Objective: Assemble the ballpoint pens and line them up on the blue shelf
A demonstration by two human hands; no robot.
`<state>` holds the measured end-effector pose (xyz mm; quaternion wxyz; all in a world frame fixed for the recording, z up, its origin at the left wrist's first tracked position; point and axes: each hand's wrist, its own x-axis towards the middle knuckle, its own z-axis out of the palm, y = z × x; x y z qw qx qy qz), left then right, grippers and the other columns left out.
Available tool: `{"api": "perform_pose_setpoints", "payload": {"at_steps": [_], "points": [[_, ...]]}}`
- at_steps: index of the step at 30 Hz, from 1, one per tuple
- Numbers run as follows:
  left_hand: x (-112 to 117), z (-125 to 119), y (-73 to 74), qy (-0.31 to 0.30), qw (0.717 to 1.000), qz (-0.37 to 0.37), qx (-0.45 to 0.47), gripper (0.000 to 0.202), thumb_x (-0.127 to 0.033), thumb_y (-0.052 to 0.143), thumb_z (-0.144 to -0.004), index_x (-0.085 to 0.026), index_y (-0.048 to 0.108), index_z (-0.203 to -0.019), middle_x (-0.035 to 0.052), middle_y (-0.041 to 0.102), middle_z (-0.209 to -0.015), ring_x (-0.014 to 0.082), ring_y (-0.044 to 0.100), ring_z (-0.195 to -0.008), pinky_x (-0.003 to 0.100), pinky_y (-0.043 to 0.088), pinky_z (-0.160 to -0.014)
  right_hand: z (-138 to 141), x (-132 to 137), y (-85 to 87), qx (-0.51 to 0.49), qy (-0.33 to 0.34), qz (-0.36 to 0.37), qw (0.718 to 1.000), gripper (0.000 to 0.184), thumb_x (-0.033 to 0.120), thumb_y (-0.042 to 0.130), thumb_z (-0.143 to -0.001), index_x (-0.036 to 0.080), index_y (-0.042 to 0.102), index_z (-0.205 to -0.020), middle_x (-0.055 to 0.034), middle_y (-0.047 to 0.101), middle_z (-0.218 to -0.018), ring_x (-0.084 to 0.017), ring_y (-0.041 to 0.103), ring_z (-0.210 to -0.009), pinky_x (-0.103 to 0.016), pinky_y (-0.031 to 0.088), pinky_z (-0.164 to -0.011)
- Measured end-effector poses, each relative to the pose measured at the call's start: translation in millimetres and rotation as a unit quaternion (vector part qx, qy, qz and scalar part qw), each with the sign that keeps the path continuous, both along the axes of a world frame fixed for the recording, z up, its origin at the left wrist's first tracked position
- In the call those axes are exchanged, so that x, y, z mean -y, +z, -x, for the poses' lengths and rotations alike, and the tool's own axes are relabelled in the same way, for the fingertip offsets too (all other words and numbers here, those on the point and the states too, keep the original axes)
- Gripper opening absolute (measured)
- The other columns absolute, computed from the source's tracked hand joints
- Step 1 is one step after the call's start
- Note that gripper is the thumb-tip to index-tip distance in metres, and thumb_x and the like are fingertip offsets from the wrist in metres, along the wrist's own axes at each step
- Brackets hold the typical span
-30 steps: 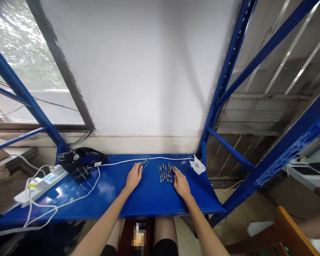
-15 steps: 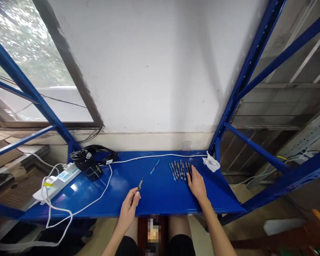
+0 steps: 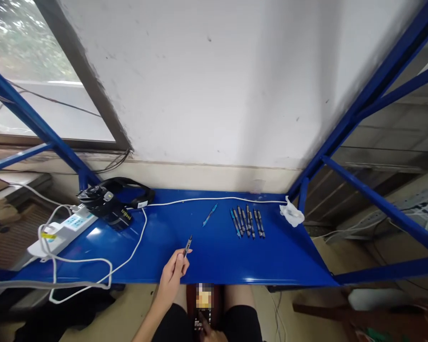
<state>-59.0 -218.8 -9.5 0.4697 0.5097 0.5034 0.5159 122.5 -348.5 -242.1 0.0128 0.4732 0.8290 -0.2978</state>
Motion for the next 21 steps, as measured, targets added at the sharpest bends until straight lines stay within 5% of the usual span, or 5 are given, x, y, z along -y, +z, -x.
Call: {"api": "perform_pose_setpoints", "payload": {"at_steps": [6,11,13,17,21], "points": [[3.6,0.2,10.2,-0.012,0.999,0.034,0.018,0.051,-0.066,0.052,-0.109,-0.019,0.071,-0.105,-0.0001,0.048,-0.076,0.0163,0.042,-0.066,0.030,0.043,-0.065,-0.2,-27.5,34.0,0.110,-0.003,0.080,0.991,0.057,0.006,0.067,-0.076,0.025,0.083,-0.128,-0.0171,0.075,-0.145,-0.040,0.086,-0.096,-0.049,0.071,-0.087],[5.6,-0.7,17.8,0.038,0.999,0.021,0.027,0.045,-0.066,0.068,-0.101,-0.022,0.073,-0.108,0.0048,0.064,-0.085,0.0221,0.059,-0.080,0.032,0.052,-0.077,-14.6,-34.8,58.4,0.075,-0.082,0.042,0.993,0.079,0.003,0.061,-0.082,0.022,0.063,-0.159,-0.0243,0.057,-0.165,-0.041,0.085,-0.103,-0.049,0.069,-0.093],[6.9,0.0,18.0,0.054,0.998,0.028,0.022,0.042,-0.063,0.072,-0.099,-0.023,0.074,-0.108,0.0090,0.073,-0.097,0.0273,0.068,-0.096,0.036,0.056,-0.089,-20.3,-33.1,61.5,0.057,-0.077,0.035,0.995,0.075,0.003,0.060,-0.083,0.022,0.066,-0.156,-0.0225,0.055,-0.167,-0.040,0.085,-0.104,-0.047,0.069,-0.093],[14.4,0.0,13.8,0.043,0.997,0.053,0.047,0.037,-0.057,0.075,-0.099,-0.023,0.075,-0.113,0.0151,0.081,-0.122,0.0367,0.072,-0.123,0.046,0.055,-0.108,-19.1,-28.4,62.4,0.079,-0.030,0.083,0.993,0.055,0.004,0.063,-0.082,0.022,0.081,-0.131,-0.0179,0.075,-0.146,-0.042,0.084,-0.108,-0.046,0.068,-0.095],[30.1,-5.7,16.1,0.010,0.993,0.068,0.093,0.031,-0.053,0.077,-0.098,-0.025,0.070,-0.108,0.0159,0.083,-0.125,0.0386,0.073,-0.129,0.055,0.054,-0.116,-9.7,-27.9,64.6,0.121,-0.053,0.096,0.987,0.057,0.002,0.061,-0.082,0.015,0.079,-0.134,-0.0266,0.070,-0.149,-0.046,0.084,-0.104,-0.053,0.068,-0.091]]}}
